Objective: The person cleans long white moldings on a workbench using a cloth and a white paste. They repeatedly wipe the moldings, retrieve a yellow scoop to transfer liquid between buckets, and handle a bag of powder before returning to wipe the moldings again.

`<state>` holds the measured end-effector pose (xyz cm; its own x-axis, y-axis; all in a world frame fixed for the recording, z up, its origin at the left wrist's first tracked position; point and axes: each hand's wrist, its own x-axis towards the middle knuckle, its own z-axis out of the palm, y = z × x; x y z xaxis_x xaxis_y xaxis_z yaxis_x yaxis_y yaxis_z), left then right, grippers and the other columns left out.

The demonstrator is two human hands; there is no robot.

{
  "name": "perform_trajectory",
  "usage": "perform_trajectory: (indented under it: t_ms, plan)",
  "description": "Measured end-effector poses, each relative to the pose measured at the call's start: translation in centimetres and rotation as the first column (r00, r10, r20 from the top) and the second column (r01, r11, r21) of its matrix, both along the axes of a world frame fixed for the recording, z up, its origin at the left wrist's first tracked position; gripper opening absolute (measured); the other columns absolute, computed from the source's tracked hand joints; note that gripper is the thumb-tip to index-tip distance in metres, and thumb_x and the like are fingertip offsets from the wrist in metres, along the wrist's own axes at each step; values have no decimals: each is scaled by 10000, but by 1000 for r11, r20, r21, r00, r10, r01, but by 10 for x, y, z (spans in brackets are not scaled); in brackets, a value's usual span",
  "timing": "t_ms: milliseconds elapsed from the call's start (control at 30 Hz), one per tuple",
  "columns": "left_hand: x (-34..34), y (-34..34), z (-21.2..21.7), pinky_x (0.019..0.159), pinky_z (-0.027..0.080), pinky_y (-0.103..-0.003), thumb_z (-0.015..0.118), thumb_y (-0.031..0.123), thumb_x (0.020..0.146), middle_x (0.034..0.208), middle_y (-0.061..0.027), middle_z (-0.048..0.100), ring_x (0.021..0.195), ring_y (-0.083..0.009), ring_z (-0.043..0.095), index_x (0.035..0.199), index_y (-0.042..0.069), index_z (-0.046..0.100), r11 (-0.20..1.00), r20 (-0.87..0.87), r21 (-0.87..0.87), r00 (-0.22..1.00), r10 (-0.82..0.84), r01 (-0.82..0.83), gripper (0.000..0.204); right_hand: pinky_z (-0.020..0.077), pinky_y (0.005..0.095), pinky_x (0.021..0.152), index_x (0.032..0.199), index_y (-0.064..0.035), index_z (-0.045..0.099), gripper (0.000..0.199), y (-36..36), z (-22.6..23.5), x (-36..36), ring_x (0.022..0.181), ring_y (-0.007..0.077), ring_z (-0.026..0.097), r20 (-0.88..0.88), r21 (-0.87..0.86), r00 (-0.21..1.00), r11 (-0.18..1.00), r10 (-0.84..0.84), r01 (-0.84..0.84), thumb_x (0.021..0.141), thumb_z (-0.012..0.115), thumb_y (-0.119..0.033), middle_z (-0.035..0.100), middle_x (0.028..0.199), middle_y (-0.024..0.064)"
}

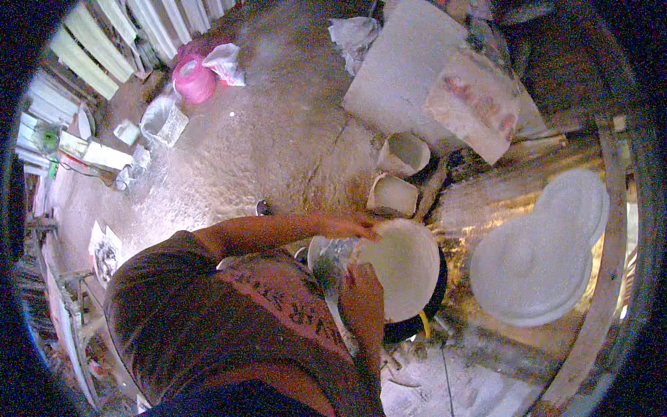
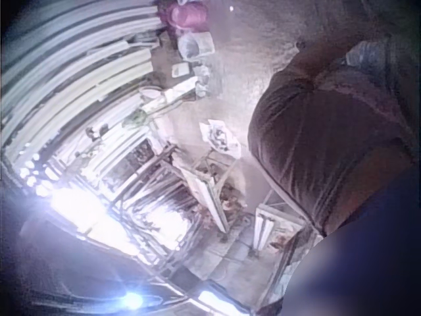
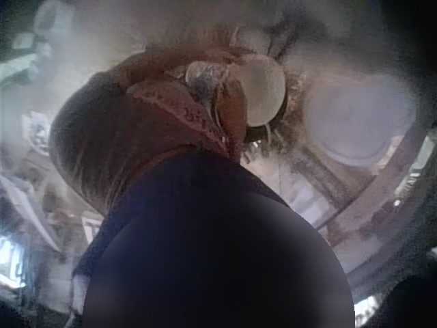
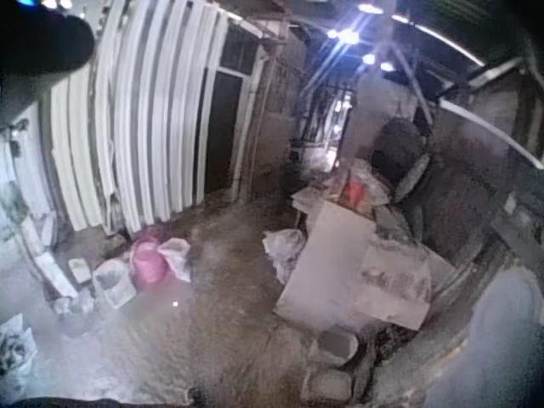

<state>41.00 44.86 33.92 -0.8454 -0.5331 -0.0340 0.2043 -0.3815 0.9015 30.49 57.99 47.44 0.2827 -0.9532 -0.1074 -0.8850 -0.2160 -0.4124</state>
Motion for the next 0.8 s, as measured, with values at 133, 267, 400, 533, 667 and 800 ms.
perform_trajectory:
  t_ms: [133,267,400,533,667,800]
  plan:
    - [-2,-24,-46,1092,242,-370,571,386,884,1392,-104,408,1283,-206,359,1375,33,365,980,-176,124,976,-130,153,639,406,293,474,873,-61,529,122,-14,31,-3,534,152,504,285,406,736,773,-614,488,844,596,-158,482,617,27]
    - [20,-57,-27,1088,257,-412,509,572,856,1431,-72,371,1320,-226,323,1373,87,382,815,-322,441,914,-248,377,720,318,233,451,788,-99,502,184,-51,57,0,555,74,409,486,341,363,555,-795,759,858,585,-247,466,660,-14]
    - [57,-126,-105,1003,351,-437,493,577,858,1294,-41,488,1193,-233,440,1301,123,459,996,-349,37,935,-66,84,635,255,219,397,710,-112,481,275,-124,60,50,475,55,346,548,207,442,627,-710,751,846,613,-311,371,573,-47]
    - [166,-184,-155,872,440,-356,499,388,903,1175,-19,545,1080,-161,505,1152,116,576,986,-294,-53,946,135,-157,376,275,230,416,693,-114,482,269,-179,43,36,470,65,349,409,76,640,724,-650,686,862,606,-282,378,559,-40]
    - [315,-224,-272,844,445,-349,497,329,890,1113,-15,578,1030,-174,524,1126,150,592,626,121,601,830,544,-498,311,290,215,431,765,-107,499,191,-277,52,129,492,53,364,544,121,625,789,-561,603,870,590,-239,415,596,-38]
    - [482,-175,-359,866,406,-405,520,467,844,1174,-51,570,981,-247,527,1128,166,599,239,499,437,455,737,-867,421,305,176,457,887,-97,523,101,-369,33,222,541,38,401,657,312,422,735,-625,603,873,579,-181,458,673,-48]
